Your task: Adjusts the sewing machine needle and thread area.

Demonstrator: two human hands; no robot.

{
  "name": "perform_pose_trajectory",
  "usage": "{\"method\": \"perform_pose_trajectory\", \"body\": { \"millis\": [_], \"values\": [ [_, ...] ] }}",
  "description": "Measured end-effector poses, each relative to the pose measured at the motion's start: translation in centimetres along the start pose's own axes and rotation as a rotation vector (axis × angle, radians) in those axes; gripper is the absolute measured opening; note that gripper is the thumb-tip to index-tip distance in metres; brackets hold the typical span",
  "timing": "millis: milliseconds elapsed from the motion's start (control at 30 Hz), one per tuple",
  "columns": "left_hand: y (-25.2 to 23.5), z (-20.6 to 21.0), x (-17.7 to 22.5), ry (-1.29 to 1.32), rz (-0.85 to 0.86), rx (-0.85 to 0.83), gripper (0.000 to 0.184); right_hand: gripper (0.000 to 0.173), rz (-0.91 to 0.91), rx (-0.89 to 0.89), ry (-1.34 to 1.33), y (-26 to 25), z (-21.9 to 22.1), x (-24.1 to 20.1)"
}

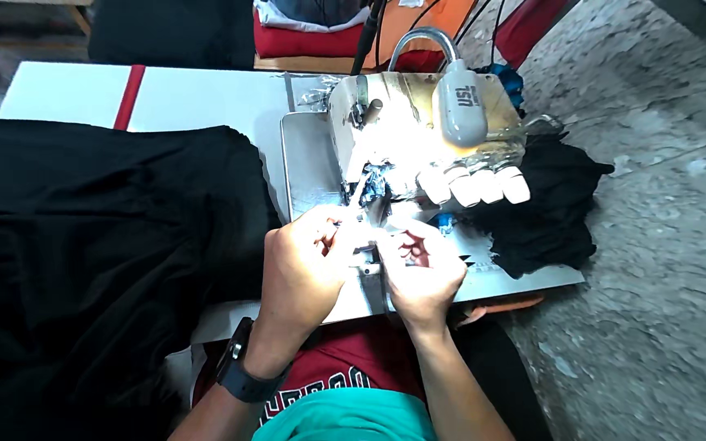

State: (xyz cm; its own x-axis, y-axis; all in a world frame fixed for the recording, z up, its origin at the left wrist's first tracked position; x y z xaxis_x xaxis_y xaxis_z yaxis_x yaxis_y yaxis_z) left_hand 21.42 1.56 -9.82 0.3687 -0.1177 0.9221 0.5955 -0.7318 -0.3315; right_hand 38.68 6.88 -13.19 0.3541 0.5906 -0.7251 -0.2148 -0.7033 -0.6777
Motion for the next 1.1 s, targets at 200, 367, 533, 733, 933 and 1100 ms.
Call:
{"method": "perform_pose_trajectory", "body": {
  "millis": [200,367,533,733,933,1100],
  "values": [
    [0.1,0.0,0.0,-0.004,-0.005,0.004,0.011,0.024,-0.169,0.134,0.073,-1.6,1.9,-1.1],
    [0.1,-0.1,-0.1,0.007,-0.024,0.001,0.010,0.025,-0.204,0.207,0.059,-1.4,2.6,-1.3],
    [0.1,-0.2,-0.1,0.021,-0.025,-0.001,0.011,0.021,-0.261,0.238,0.129,-1.6,3.0,-1.4],
    [0.0,-0.3,0.0,0.041,-0.018,-0.002,0.011,0.012,-0.293,0.276,0.132,-1.6,3.0,-1.4],
    [0.1,-0.2,-0.1,0.034,-0.019,-0.007,0.010,0.008,-0.323,0.275,0.098,-1.4,2.8,-1.1],
    [0.2,-0.1,-0.1,0.023,-0.012,-0.010,0.008,0.008,-0.279,0.258,0.103,-1.3,2.8,-0.8]
  ]
}}
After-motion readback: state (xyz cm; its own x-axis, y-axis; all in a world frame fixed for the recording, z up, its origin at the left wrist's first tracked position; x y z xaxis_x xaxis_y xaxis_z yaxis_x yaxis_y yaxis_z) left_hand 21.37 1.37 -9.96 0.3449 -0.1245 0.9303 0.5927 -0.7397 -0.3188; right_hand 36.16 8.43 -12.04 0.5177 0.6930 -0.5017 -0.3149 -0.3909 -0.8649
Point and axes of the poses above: each hand's wrist, its own y-axis away from the middle knuckle, its own z-axis out of the palm, x = y × z, the point moved 5 cm from there along -y, towards the middle knuckle, and after that the axes turned 15 degrees about x, right-handed, at the moved point
